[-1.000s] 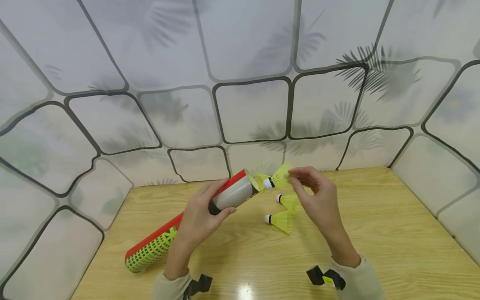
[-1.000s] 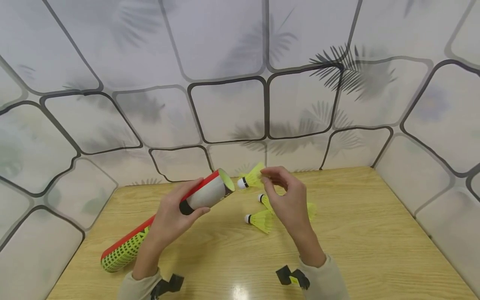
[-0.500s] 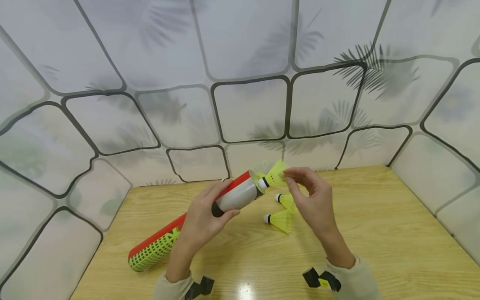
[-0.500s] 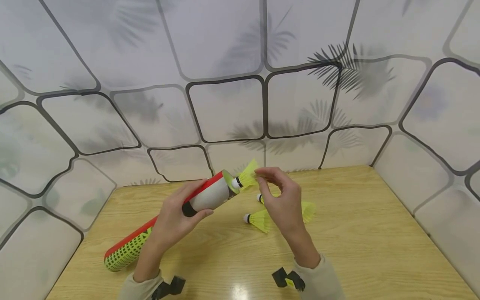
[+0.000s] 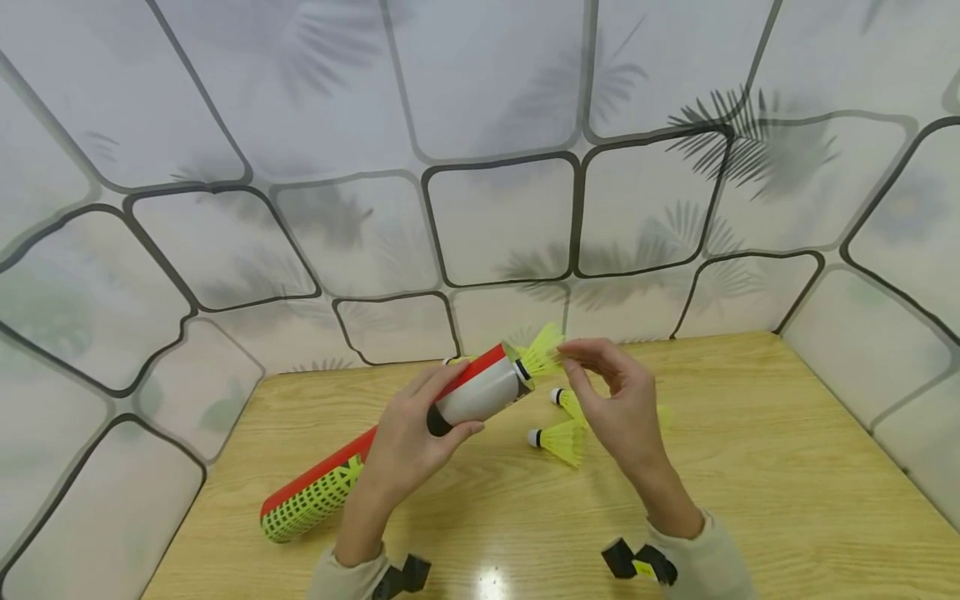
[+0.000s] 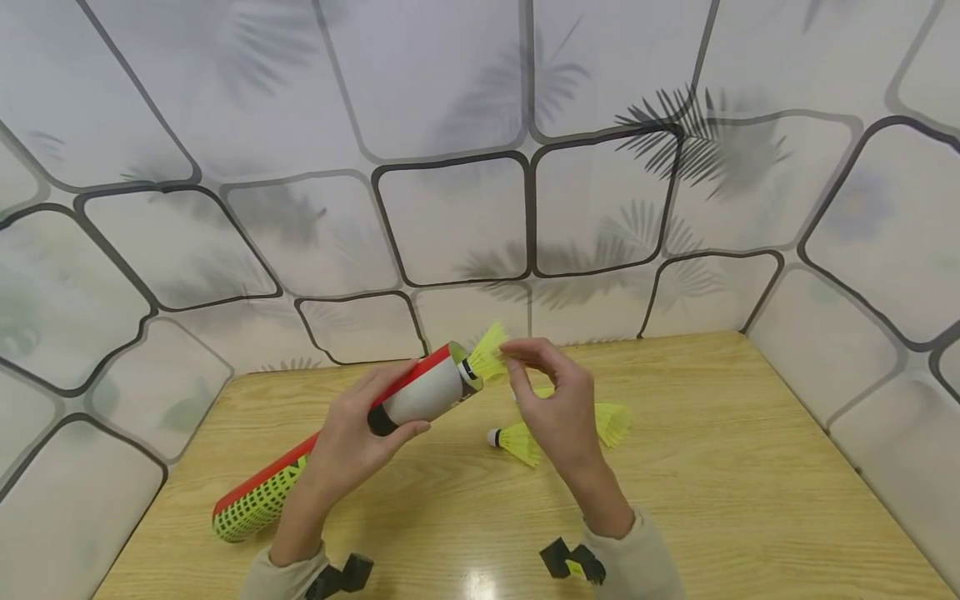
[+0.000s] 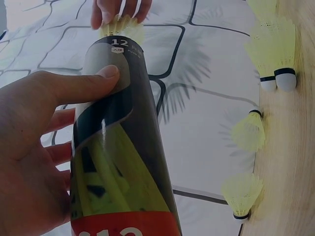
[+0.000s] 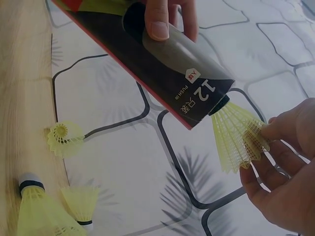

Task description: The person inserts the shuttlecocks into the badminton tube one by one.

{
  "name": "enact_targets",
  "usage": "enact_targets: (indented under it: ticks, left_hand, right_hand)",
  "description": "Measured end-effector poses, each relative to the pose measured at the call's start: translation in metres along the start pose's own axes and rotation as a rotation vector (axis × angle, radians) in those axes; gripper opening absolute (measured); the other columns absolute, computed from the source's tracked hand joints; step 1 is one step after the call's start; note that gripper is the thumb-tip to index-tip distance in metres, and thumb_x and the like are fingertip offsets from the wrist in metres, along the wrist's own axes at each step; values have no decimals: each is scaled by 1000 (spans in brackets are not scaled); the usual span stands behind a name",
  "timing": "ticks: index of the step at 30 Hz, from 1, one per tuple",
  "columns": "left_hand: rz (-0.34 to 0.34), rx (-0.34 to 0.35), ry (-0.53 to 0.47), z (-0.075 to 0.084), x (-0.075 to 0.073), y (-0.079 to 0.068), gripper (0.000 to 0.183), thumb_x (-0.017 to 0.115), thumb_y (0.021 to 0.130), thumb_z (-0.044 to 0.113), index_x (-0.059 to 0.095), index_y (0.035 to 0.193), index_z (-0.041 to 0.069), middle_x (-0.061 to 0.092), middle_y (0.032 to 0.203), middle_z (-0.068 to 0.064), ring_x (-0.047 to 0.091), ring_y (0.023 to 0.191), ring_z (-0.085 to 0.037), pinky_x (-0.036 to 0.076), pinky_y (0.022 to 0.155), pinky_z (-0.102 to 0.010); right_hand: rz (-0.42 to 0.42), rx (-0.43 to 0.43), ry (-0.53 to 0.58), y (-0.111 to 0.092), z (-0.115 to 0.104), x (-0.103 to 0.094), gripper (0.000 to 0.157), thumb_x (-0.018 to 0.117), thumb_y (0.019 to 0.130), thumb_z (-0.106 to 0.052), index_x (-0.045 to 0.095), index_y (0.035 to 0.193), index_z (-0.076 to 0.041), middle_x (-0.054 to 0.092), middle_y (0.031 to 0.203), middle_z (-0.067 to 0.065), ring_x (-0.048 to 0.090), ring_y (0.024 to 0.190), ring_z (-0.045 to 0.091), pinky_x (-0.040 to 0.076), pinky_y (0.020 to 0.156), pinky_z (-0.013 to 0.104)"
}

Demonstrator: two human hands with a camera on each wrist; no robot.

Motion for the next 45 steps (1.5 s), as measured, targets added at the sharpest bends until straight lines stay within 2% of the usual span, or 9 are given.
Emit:
enact_targets:
  ticks: [14, 27, 38, 45]
  left_hand:
    - [2, 12, -7, 1, 1, 1, 72, 91, 79, 25, 59, 144, 19, 63, 130, -3, 64, 107, -21, 56, 85, -43]
    - [10, 41, -17, 2, 1, 1, 72, 92, 79, 25, 59, 143, 18, 63, 129, -1, 64, 105, -18, 56, 83, -41]
    - [14, 47, -16, 2, 1, 1, 71, 91, 79, 25, 60, 143, 17, 63, 128, -2, 64, 105, -19, 56, 84, -41]
    - [18, 37, -21, 2, 0, 2, 72, 92, 79, 24, 60, 143, 17, 63, 129, -3, 64, 106, -20, 56, 85, -42]
  right_hand:
    - [-49, -11, -21, -8, 3, 16, 21, 67, 94, 11, 75, 107, -2, 74, 105, 7, 70, 100, 18, 54, 89, 24]
    - [-108, -15, -42, -12, 3, 27, 22, 67, 94, 10, 76, 108, -5, 75, 107, 7, 71, 105, 26, 53, 93, 24]
    - [-165, 30, -14, -15, 4, 30, 20, 64, 97, 8, 74, 109, -4, 73, 108, 6, 71, 104, 27, 55, 89, 25]
    - [-221, 65, 36, -15, 3, 32, 20, 60, 98, 9, 69, 114, -1, 70, 113, 8, 68, 111, 25, 54, 93, 26]
Point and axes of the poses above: each hand's wrist, its own y-axis towards the middle knuckle, its own x-axis out of the palm, z = x × y, the point moved 4 cm from there along y, towards the middle knuckle
